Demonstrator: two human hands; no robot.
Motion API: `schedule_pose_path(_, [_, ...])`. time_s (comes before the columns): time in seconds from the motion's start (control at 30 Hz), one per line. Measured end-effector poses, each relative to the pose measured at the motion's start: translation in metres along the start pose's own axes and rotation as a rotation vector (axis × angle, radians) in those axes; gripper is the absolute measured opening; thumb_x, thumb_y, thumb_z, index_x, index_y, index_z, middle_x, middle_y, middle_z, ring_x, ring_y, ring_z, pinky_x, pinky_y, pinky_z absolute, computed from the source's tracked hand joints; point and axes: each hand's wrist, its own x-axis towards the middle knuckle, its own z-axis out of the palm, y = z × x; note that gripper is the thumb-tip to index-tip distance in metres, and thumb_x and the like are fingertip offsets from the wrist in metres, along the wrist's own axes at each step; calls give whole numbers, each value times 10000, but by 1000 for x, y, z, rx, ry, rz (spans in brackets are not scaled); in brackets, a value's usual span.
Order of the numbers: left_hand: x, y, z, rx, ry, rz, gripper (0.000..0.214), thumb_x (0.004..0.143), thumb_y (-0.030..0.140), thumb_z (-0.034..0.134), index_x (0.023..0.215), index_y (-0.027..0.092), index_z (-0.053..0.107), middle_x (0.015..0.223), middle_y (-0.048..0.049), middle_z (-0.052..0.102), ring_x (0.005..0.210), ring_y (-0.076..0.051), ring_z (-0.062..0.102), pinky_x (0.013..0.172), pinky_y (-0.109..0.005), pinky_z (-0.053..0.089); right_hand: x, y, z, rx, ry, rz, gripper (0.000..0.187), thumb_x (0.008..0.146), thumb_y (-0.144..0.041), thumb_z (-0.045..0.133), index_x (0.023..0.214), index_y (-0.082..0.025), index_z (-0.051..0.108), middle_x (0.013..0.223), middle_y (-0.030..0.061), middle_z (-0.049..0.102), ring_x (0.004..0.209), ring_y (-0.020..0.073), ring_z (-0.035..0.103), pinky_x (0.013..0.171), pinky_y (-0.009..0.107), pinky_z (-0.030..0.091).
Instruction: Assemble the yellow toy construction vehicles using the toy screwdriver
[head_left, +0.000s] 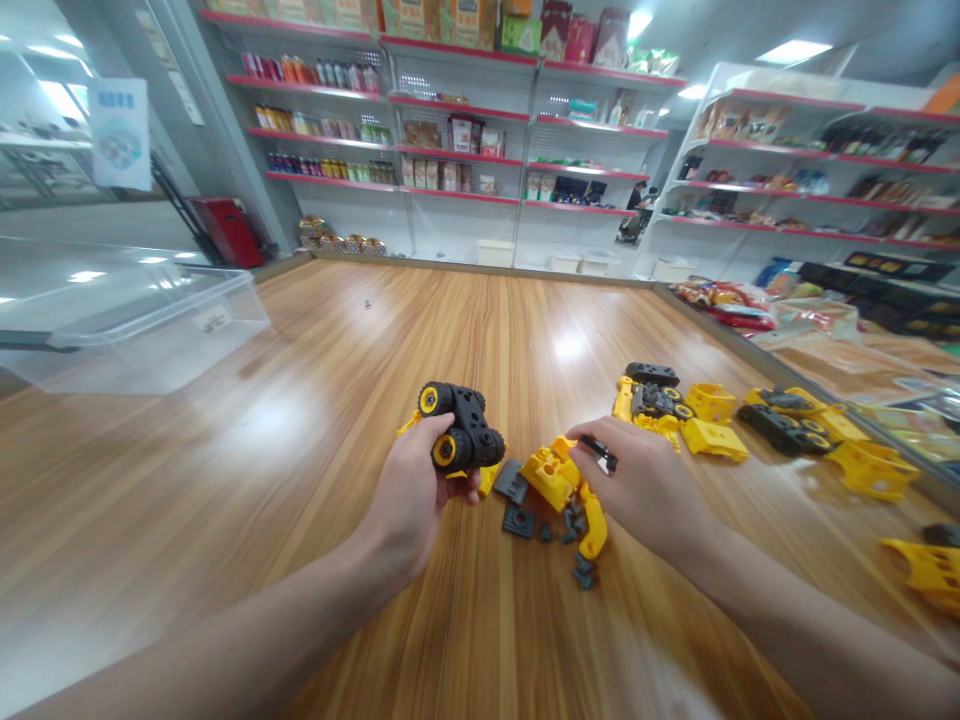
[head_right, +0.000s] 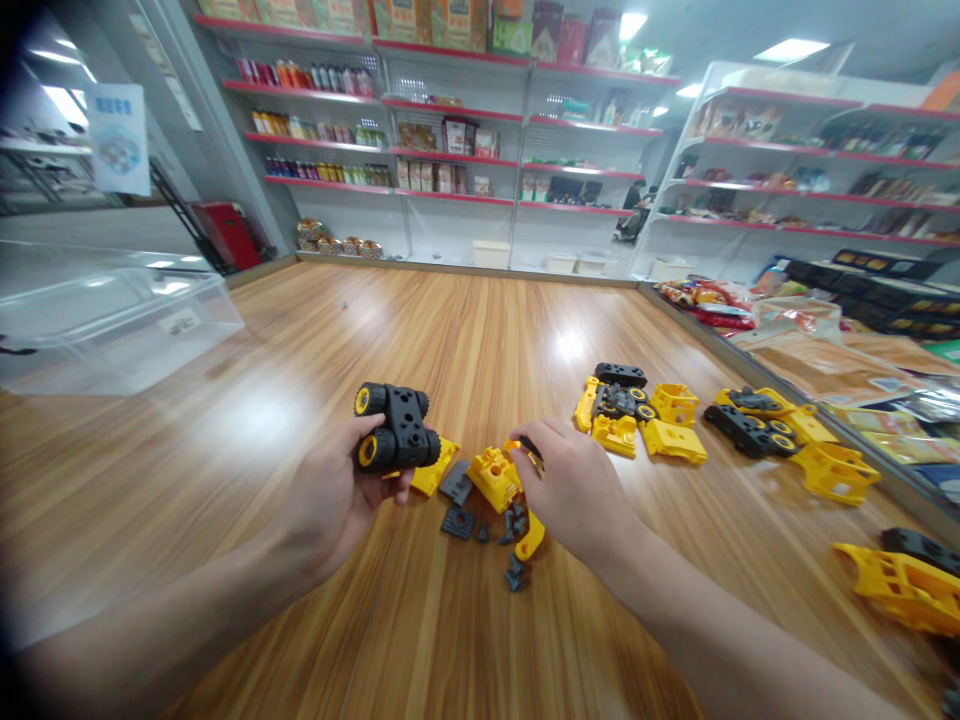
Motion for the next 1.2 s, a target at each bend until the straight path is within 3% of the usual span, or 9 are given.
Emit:
schedule_pose_path(0.2, [-3, 4, 0, 11, -57, 31, 367, 861, 378, 493, 1003, 65, 620, 907, -156, 702, 478, -140, 549, 388, -266, 426, 1, 3, -1, -30, 19, 18, 86, 880, -207, 595, 911, -211, 676, 868, 9, 706, 788, 176, 650, 726, 291, 455])
schedule_pose_path(0.3, [-5, 3, 0, 125, -122, -10, 387, 849, 397, 539, 1044, 70, 601, 900, -162, 712, 563, -171, 604, 375, -234, 416, 1, 5, 0, -38, 7, 18, 93, 883, -215, 592, 917, -212, 678, 871, 12, 705, 794, 180, 651, 723, 294, 454])
schedule_pose_path(0.4, [-6, 1, -1, 314, -337, -131, 389, 829, 388, 589, 1085, 96, 570, 872, -153, 726, 600, -180, 635, 361, -192, 398, 0, 6, 1, -51, -1, 17, 107, 884, -207, 583, 932, -209, 679, 888, 18, 706, 814, 186, 653, 737, 300, 454])
schedule_pose_path(0.57, [-12, 0, -2, 649, -794, -474, 373, 789, 318, 622, 1113, 138, 583, 852, -123, 739, 466, -126, 593, 329, -157, 385, 1, 6, 0, -39, -10, 10, 107, 879, -211, 590, 941, -207, 676, 901, 22, 708, 823, 189, 652, 744, 300, 458])
schedule_pose_path(0.67, [-16, 3, -4, 788, -927, -544, 333, 762, 309, 643, 1055, 150, 633, 767, -80, 713, 374, -95, 493, 309, -181, 379, 0, 5, 0, -29, -17, 5, 106, 877, -201, 586, 936, -204, 675, 889, 24, 707, 817, 190, 647, 739, 303, 460])
schedule_pose_path(0.77, [-17, 4, -5, 871, -917, -472, 294, 776, 361, 633, 1007, 182, 660, 701, -30, 662, 376, -96, 447, 322, -203, 365, 0, 4, 0, -24, -24, 0, 106, 875, -194, 583, 933, -203, 672, 889, 28, 707, 815, 194, 645, 738, 311, 461])
schedule_pose_path(0.87, [-17, 1, -5, 897, -882, -325, 230, 798, 380, 614, 911, 187, 667, 689, -4, 627, 497, -117, 512, 435, -207, 392, -1, 3, 1, -20, -36, 1, 107, 872, -189, 582, 930, -203, 671, 884, 32, 706, 808, 197, 642, 736, 316, 463])
schedule_pose_path(1.03, [-17, -1, -5, 1125, -754, -11, 326, 830, 465, 577, 938, 186, 707, 739, -23, 677, 616, -168, 579, 526, -250, 391, 0, 1, 1, -19, -48, 5, 104, 876, -191, 577, 922, -196, 670, 879, 37, 700, 803, 199, 637, 737, 318, 462])
schedule_pose_path(1.2, [-16, 1, -4, 1302, -668, 215, 401, 875, 549, 505, 875, 210, 718, 764, -40, 703, 681, -196, 615, 613, -296, 400, -1, 0, 0, -18, -54, 9, 108, 879, -192, 573, 923, -191, 672, 864, 37, 695, 793, 196, 634, 729, 313, 458])
